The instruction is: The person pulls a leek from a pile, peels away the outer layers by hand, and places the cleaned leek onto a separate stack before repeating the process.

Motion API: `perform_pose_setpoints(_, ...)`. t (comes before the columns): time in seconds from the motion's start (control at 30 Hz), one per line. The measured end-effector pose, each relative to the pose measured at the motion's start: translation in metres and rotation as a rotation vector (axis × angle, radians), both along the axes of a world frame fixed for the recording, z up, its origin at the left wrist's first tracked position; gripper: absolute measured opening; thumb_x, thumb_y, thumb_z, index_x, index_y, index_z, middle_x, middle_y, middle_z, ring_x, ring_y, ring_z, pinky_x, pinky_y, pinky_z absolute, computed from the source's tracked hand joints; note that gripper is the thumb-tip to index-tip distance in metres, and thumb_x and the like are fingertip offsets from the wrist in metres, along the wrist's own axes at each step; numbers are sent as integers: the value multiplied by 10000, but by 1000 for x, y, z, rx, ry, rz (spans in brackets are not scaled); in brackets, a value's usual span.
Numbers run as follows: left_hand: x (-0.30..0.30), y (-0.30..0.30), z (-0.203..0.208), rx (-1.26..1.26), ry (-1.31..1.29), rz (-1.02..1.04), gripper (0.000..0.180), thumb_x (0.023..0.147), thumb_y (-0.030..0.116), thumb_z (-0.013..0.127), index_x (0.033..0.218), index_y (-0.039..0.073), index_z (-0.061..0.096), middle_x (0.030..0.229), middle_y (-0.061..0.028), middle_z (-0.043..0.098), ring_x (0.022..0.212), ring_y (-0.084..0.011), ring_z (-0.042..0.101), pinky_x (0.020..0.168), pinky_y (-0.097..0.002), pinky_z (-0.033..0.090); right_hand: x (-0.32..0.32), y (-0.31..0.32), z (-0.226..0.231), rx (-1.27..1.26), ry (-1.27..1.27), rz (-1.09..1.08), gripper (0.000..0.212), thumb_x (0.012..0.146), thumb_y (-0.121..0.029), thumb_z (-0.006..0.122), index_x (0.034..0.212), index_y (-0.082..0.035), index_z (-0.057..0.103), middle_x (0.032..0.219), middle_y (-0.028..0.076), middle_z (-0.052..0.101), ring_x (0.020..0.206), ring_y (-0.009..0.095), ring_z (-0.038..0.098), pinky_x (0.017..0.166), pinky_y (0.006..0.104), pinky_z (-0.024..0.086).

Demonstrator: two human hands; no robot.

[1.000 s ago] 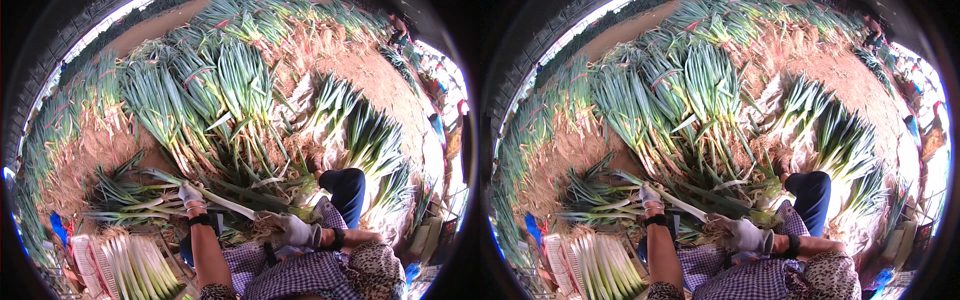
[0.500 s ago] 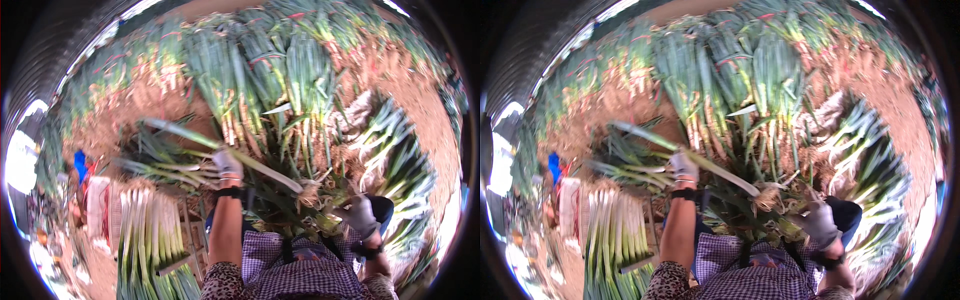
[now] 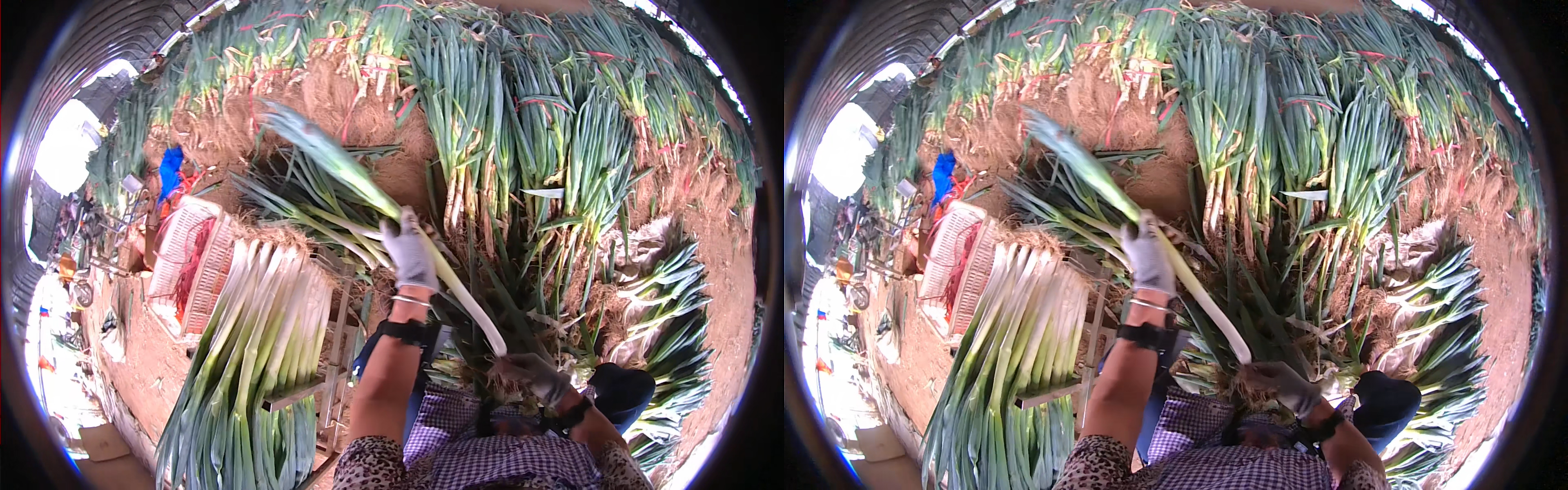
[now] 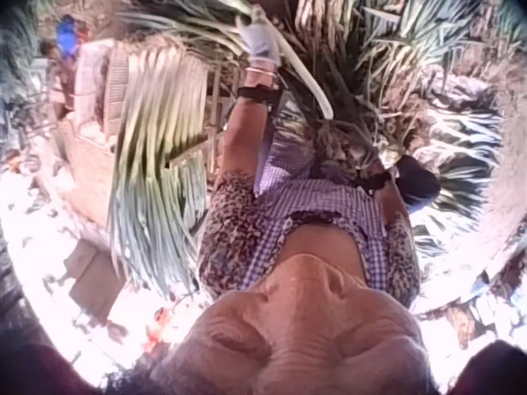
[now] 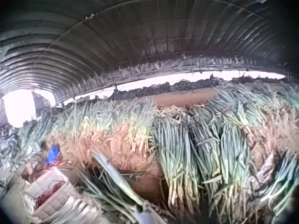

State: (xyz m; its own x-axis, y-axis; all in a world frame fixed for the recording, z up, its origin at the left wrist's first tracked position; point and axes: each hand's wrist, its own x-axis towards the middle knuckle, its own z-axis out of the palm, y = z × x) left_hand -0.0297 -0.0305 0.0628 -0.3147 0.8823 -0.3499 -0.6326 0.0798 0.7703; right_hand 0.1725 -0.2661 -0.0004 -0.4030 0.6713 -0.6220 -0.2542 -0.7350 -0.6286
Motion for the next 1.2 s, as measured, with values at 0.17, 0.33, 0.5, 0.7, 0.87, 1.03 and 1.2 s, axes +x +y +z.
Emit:
perform_pose_setpoints(0.17,-61,0,1,182,567,-21,598,894,125,567,1398,35,259,1251,-159,483,1140,-239,466,947,-339,410,-85,110,0,136,-138,194,271,882,-275,599,1003,-35,638,649,-50,543,514,30,449,447,206,340)
perform_pose_setpoints(0.33,-53,-23,16,164,559,-150,428,865,34,547,1268,-28,416,1234,-150,502,1120,-236,496,949,-331,406,-137,216,-119,453,-586,216,443,839,-359,593,1219,-132,563,1041,148,648,963,288,612,818,349,467)
perform_pose_setpoints(0.5,-55,-49,39,78,510,-301,378,870,101,533,1213,-42,466,1166,-144,543,1068,-226,541,923,-325,430,-92,189,-151,638,-1357,387,584,810,-408,549,1311,-133,429,1213,218,535,1145,355,499,962,417,388)
perform_pose_setpoints(0.7,-16,-66,42,-29,345,-426,403,822,127,516,1175,-60,473,1087,-173,575,1018,-254,572,902,-359,449,53,139,-182,527,-767,1000,463,825,-411,549,1170,-104,572,1190,184,558,963,365,589,829,426,470)
perform_pose_setpoints(0.87,-13,-66,44,-81,308,-615,364,892,20,505,1247,-40,450,1221,-160,527,1116,-260,530,957,-357,425,74,250,-177,381,-1307,-76,451,806,-319,612,1175,-63,569,1081,189,613,991,377,578,922,409,423)
perform_pose_setpoints(1.03,6,-59,33,-140,305,-588,346,887,47,507,1217,-47,466,1189,-162,548,1096,-259,539,963,-376,410,96,286,-256,255,-1960,-208,419,819,-267,598,1130,13,571,1015,165,647,952,370,599,938,415,410)
perform_pose_setpoints(1.2,17,-57,36,-201,273,-595,360,874,66,537,1212,-40,476,1178,-164,556,1099,-263,538,967,-392,402,144,297,-279,635,-1799,1479,212,826,-184,553,972,-70,656,976,91,661,962,274,606,883,381,433)
